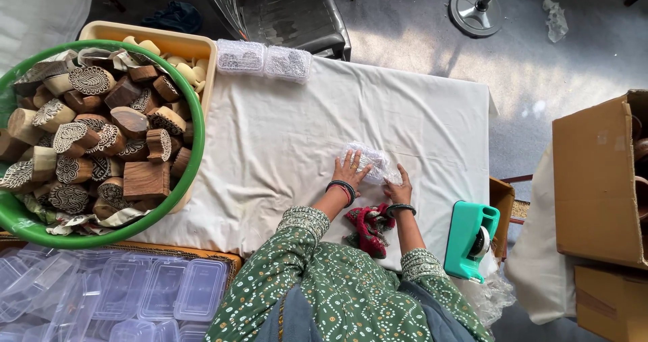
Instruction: The person wraps a wooden stamp in bubble wrap and secures it with tape. They then wipe another wooden stamp with a cloth and place it into a small plastic container.
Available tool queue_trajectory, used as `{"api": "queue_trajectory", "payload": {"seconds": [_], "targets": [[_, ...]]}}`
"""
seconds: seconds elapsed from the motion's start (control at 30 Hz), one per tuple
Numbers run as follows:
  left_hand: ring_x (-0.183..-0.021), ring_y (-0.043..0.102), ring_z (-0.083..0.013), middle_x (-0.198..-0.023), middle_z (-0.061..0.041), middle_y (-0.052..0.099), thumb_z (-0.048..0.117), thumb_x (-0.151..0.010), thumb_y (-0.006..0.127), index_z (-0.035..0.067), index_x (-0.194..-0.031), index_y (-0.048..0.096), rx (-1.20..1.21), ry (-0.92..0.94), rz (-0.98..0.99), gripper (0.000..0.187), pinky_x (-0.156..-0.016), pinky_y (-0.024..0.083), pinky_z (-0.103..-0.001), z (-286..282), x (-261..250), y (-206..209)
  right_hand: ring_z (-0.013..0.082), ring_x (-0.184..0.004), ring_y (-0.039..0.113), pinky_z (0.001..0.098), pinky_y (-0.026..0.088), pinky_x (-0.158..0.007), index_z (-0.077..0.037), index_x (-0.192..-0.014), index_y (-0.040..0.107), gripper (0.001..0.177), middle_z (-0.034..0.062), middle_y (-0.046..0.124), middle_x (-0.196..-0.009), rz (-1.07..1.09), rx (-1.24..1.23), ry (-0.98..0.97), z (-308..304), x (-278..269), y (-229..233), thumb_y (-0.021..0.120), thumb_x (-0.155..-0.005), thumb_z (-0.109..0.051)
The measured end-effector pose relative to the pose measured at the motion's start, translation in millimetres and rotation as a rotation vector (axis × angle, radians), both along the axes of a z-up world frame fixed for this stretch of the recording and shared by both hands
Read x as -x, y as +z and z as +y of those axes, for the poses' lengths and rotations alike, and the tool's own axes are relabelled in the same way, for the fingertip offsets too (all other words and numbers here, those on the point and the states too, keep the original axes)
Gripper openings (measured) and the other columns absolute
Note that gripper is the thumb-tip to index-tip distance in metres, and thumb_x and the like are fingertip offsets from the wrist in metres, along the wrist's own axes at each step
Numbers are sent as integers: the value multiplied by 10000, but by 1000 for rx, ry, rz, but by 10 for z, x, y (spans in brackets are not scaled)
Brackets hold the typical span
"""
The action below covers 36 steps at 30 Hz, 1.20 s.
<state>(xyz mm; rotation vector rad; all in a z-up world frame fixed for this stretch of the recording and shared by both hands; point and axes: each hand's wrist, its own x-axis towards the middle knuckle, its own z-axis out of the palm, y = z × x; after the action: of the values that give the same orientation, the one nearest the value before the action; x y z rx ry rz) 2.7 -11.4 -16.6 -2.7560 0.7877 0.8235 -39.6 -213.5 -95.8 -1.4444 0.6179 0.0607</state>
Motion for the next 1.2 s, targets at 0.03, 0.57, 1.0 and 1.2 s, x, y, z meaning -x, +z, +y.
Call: {"api": "queue_trajectory", "payload": {"seconds": [0.03, 0.57, 1.0, 1.2], "targets": [[-1574, -107, -415, -1721, -160, -162, 677, -852, 694, 383, -1646, -91, 1, 4, -3, 1155, -1205, 129, -657, 6, -10, 8, 80, -630, 538, 246, 428, -511, -177, -1505, 492, 758, 3, 634, -831, -3, 1, 4, -45, -37, 15, 741, -820, 30], [-1575, -102, -420, -1721, -176, -153, 660, -831, 729, 371, -1653, -60, 27, 5, -10, 1176, -1208, 134, -650, 13, 34, 22, 212, -700, 674, 373, 542, -604, -55, -929, 695, 253, 62, 719, -809, 282, 165, -133, -192, -343, -514, 824, -749, -177], [-1567, -120, -435, -1713, -185, -171, 677, -855, 687, 344, -1654, -82, 26, 3, -22, 1158, -1203, 129, -664, -11, 22, -25, 213, -676, 727, 341, 581, -628, -25, -1112, 744, 422, 146, 773, -870, 350, 701, 370, -274, -320, -114, 865, -756, -216], [-1564, -143, -429, -1710, -177, -189, 679, -849, 690, 370, -1646, -72, 31, 21, -2, 1146, -1206, 114, -668, -41, 14, -122, 187, -595, 630, 350, 516, -511, -45, -1137, 753, 364, 115, 730, -812, 327, 423, 341, -363, -448, 7, 768, -776, -89]]}}
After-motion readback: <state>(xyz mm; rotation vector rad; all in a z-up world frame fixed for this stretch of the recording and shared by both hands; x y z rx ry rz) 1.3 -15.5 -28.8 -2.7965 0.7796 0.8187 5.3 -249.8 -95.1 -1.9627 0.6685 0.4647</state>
